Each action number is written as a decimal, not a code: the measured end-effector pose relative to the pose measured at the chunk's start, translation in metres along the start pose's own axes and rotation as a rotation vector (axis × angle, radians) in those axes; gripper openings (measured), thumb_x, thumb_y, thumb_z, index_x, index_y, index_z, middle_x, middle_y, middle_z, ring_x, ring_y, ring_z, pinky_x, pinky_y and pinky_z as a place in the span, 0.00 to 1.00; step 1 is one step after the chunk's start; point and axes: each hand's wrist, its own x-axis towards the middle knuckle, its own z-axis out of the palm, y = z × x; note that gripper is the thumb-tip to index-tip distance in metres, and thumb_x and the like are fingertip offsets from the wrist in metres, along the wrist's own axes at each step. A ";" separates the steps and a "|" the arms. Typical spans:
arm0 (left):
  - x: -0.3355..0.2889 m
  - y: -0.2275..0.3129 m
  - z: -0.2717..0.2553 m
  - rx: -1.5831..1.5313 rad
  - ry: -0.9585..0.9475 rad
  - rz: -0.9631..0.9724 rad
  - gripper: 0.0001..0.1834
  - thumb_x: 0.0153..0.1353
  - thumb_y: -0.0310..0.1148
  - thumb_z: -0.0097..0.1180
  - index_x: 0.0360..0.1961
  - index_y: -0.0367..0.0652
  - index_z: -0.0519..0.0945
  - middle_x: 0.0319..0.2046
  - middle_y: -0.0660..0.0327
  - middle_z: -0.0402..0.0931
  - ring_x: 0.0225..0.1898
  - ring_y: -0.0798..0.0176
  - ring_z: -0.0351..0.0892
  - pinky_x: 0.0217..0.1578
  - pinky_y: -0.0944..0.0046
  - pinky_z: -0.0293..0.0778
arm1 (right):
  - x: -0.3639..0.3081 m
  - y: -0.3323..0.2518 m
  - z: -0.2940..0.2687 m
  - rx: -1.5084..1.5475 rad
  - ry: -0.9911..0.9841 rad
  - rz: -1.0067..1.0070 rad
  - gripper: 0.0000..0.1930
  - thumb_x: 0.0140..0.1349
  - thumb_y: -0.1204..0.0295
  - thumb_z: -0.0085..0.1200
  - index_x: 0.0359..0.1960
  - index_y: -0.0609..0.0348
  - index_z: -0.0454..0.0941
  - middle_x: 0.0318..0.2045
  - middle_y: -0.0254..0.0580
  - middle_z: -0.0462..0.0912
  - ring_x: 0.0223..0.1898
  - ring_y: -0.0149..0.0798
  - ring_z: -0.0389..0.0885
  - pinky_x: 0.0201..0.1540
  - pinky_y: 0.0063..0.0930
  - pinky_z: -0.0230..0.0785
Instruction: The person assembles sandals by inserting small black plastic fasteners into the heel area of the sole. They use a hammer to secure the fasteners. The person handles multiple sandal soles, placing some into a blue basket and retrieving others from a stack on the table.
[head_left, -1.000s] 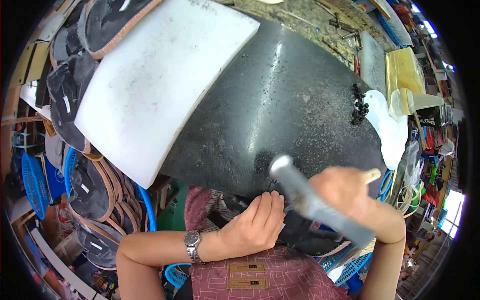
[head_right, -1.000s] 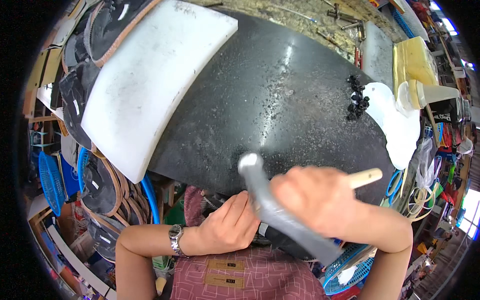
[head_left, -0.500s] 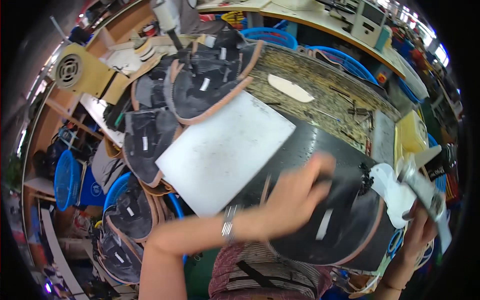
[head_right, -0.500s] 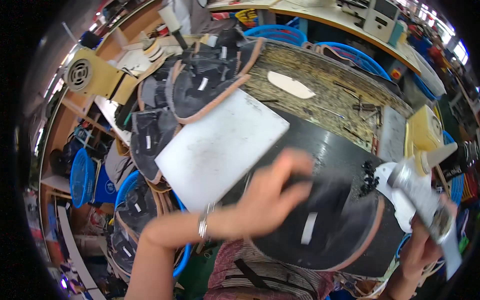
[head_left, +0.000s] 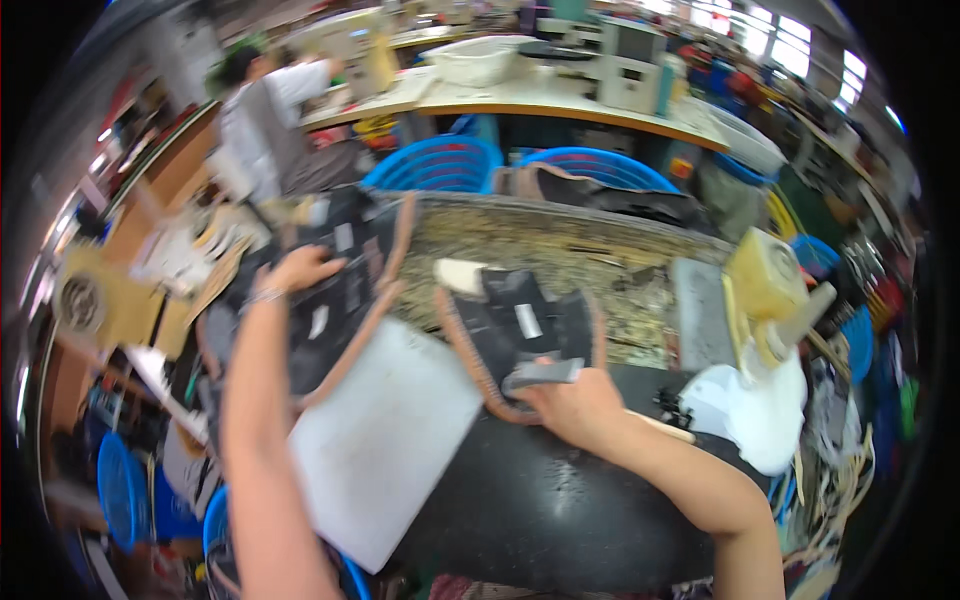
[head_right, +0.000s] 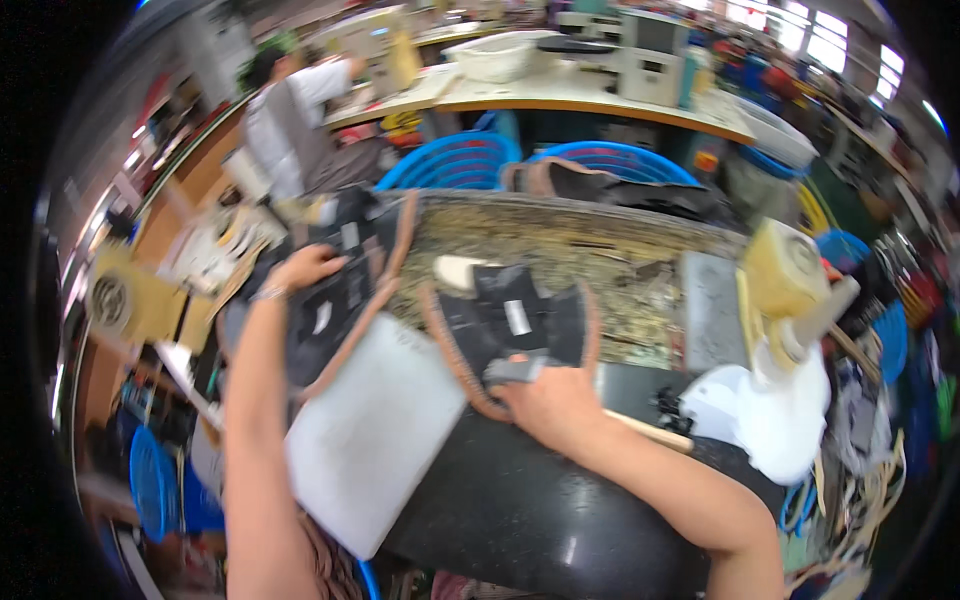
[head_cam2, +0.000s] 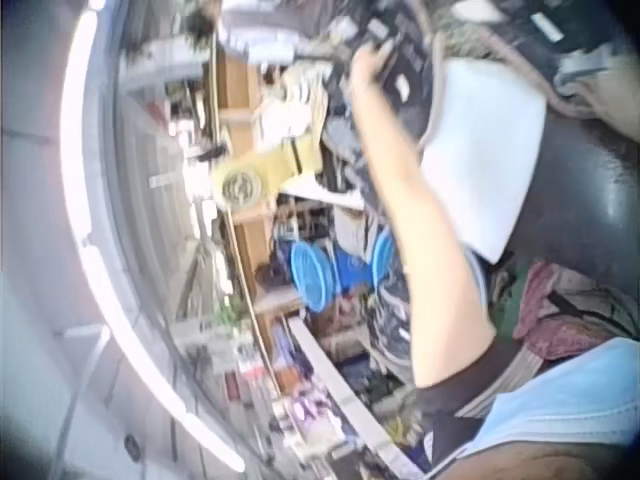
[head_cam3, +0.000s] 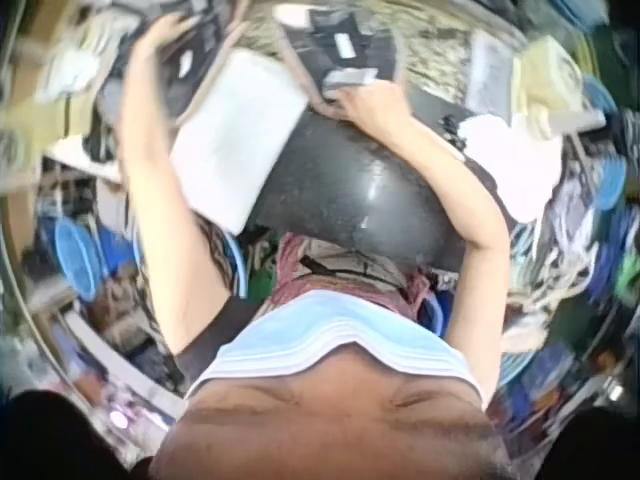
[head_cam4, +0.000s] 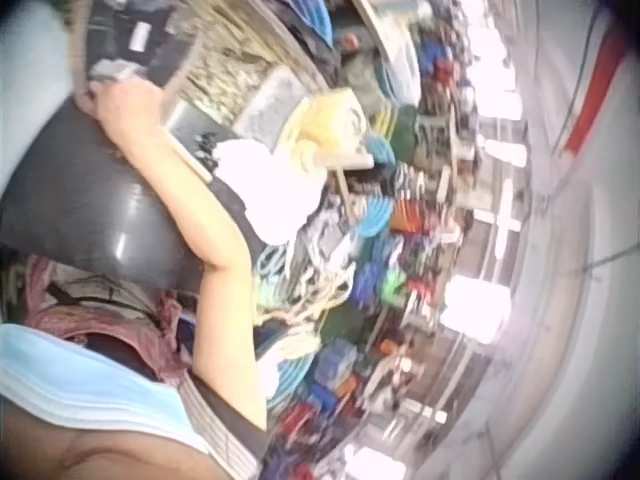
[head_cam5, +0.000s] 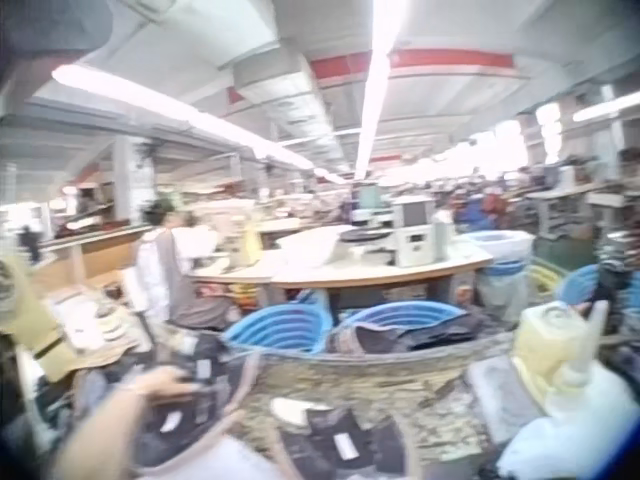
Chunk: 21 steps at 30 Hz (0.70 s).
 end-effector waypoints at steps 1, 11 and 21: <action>-0.013 0.027 -0.011 -0.039 -0.061 0.101 0.30 0.55 0.51 0.56 0.45 0.32 0.76 0.44 0.44 0.76 0.46 0.51 0.76 0.47 0.56 0.70 | -0.002 0.003 -0.004 -0.004 -0.044 0.051 0.09 0.61 0.63 0.46 0.36 0.46 0.79 0.36 0.37 0.78 0.28 0.42 0.81 0.24 0.35 0.73; -0.082 -0.046 0.038 -0.503 0.178 0.171 0.12 0.54 0.32 0.55 0.37 0.38 0.71 0.38 0.63 0.69 0.40 0.64 0.66 0.44 0.64 0.65 | 0.002 -0.007 0.013 0.214 0.081 0.120 0.16 0.59 0.63 0.48 0.37 0.67 0.71 0.22 0.49 0.80 0.26 0.51 0.81 0.28 0.41 0.70; -0.026 -0.174 -0.040 -1.110 0.157 -0.059 0.14 0.60 0.37 0.52 0.42 0.39 0.78 0.38 0.63 0.78 0.43 0.67 0.74 0.50 0.66 0.68 | 0.016 -0.021 0.029 0.229 0.248 0.127 0.13 0.55 0.65 0.51 0.34 0.64 0.71 0.23 0.47 0.80 0.27 0.48 0.81 0.28 0.39 0.70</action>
